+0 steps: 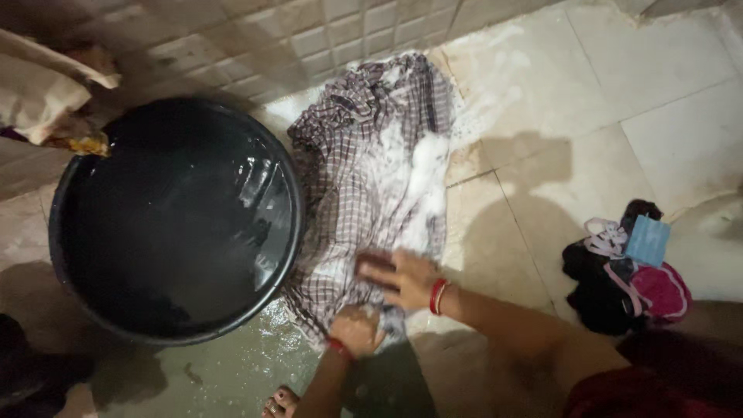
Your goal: The person scrubs a checkered dress on a tiled floor using a blue sponge and a brush, repeatedly dipping the garment into a black basin of soapy water to rinse it.
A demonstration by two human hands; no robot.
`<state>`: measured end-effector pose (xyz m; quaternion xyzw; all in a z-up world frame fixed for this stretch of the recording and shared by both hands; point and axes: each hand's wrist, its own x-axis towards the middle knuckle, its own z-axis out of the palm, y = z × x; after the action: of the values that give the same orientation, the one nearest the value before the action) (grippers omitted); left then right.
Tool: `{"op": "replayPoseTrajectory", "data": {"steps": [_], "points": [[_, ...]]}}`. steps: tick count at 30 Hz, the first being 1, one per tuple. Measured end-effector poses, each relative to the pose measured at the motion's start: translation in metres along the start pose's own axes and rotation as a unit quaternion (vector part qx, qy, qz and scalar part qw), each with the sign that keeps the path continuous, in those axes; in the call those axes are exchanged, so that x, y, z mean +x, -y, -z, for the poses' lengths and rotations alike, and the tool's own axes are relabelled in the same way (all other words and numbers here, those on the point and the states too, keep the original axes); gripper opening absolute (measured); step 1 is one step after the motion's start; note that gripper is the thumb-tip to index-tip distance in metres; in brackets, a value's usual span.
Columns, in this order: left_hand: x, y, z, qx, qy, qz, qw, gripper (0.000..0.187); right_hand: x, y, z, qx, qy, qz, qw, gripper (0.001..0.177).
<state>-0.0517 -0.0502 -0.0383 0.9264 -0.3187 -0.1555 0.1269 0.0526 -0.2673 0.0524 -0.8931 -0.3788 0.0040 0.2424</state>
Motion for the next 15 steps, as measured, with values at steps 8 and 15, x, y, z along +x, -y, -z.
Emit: {"op": "replayPoseTrajectory", "data": {"steps": [8,15], "points": [[-0.012,0.002,-0.003,-0.083,-0.056,-0.004,0.995,0.037,0.092,-0.114,0.066,0.015,0.125,-0.383,0.915,0.049],[-0.011,0.0,0.014,-0.066,-0.063,-0.015,0.996,0.033,0.072,-0.025,0.064,0.051,-0.006,0.003,0.999,0.042]]}}
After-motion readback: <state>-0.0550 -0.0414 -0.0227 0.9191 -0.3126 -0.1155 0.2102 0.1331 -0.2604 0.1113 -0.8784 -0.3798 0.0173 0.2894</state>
